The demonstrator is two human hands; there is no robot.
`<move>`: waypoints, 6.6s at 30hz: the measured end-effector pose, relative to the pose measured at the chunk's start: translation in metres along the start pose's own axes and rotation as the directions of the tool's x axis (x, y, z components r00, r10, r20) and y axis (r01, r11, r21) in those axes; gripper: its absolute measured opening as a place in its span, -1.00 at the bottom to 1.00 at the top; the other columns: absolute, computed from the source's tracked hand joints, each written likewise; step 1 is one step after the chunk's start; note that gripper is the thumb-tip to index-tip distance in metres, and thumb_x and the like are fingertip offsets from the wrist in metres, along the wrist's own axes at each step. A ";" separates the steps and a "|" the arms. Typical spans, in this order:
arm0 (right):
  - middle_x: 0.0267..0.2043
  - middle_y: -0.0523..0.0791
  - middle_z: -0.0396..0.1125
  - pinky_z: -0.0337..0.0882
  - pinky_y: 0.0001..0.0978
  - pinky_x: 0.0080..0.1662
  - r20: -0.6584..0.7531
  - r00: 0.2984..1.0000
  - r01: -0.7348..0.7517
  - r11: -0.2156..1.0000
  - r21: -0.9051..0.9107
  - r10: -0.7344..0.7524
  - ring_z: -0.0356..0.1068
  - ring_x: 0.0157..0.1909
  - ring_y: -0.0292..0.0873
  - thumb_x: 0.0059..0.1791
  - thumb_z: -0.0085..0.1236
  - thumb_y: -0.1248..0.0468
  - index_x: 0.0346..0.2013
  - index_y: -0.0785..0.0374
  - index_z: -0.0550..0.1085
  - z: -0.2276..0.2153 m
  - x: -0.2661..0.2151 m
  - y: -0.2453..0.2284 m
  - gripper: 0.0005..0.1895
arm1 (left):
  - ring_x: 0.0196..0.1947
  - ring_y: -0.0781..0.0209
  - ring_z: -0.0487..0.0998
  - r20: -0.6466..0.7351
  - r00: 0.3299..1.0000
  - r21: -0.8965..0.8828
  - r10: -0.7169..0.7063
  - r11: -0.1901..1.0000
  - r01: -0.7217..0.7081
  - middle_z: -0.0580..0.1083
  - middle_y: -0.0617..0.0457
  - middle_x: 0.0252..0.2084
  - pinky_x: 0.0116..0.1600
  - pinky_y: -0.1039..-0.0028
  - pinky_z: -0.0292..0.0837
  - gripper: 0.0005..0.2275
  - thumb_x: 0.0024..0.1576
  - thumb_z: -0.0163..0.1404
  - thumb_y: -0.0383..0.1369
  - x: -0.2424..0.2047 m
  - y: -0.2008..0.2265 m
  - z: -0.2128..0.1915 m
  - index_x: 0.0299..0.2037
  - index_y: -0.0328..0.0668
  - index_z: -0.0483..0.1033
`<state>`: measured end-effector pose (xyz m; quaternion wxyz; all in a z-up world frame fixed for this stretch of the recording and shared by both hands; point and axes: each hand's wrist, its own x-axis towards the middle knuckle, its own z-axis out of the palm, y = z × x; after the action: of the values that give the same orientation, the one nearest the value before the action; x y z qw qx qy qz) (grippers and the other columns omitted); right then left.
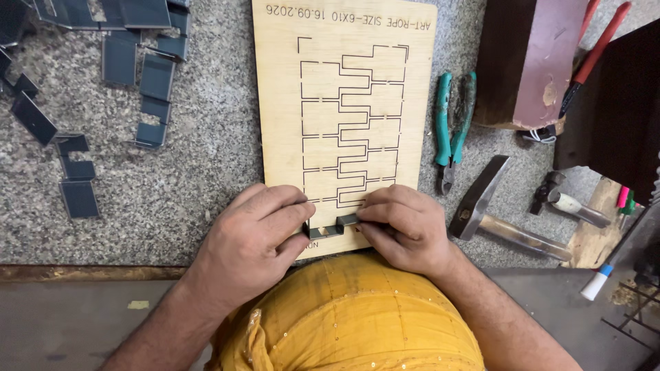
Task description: The person repeatedly places small metal pieces into a wooden jig, then hammers them on a metal anvil to shape them. The person continues this cycle of placing and hammering multiple pieces throughout the clip.
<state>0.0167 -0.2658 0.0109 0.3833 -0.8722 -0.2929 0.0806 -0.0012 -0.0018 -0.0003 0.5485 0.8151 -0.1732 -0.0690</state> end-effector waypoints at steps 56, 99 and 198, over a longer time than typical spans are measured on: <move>-0.34 -0.09 0.40 0.34 -0.47 -0.41 -0.307 0.715 -0.316 0.682 0.660 0.629 0.35 -0.44 -0.34 -0.02 0.18 0.25 0.19 0.39 0.30 -0.226 -0.407 0.121 -0.47 | -0.31 0.30 0.64 -0.091 0.940 -0.320 -0.329 0.903 0.286 0.61 0.05 -0.31 -0.21 0.53 0.62 -0.66 0.00 0.25 -0.49 0.147 0.168 0.352 0.01 -0.24 0.59; -0.35 -0.08 0.50 0.50 -0.49 -0.23 -0.432 0.791 -0.334 0.897 0.289 0.434 0.48 -0.39 -0.32 -0.10 0.28 0.51 0.45 0.15 0.24 -0.242 -0.421 0.094 -0.16 | -0.42 0.54 0.34 -0.176 0.975 -0.486 -0.138 0.873 0.036 0.32 0.21 -0.37 -0.38 0.68 0.32 -0.65 0.11 0.16 -0.57 0.187 0.176 0.397 0.10 -0.38 0.43; -0.21 -0.08 0.49 0.50 -0.37 -0.19 -0.192 0.977 -0.096 0.995 -0.021 0.091 0.53 -0.20 -0.11 -0.14 0.38 0.47 -0.29 0.25 0.53 0.021 -0.015 -0.018 -0.79 | -0.09 -0.08 0.50 -0.056 0.986 0.155 0.156 0.977 -0.146 0.51 -0.13 -0.13 0.03 0.23 0.44 -0.63 -0.12 0.28 -0.50 -0.005 0.011 0.001 -0.10 -0.37 0.51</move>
<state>-0.0110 -0.2521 0.0077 0.3923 -0.8944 -0.2148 0.0104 -0.0086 -0.0042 0.0087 0.4949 0.8403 -0.2206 0.0139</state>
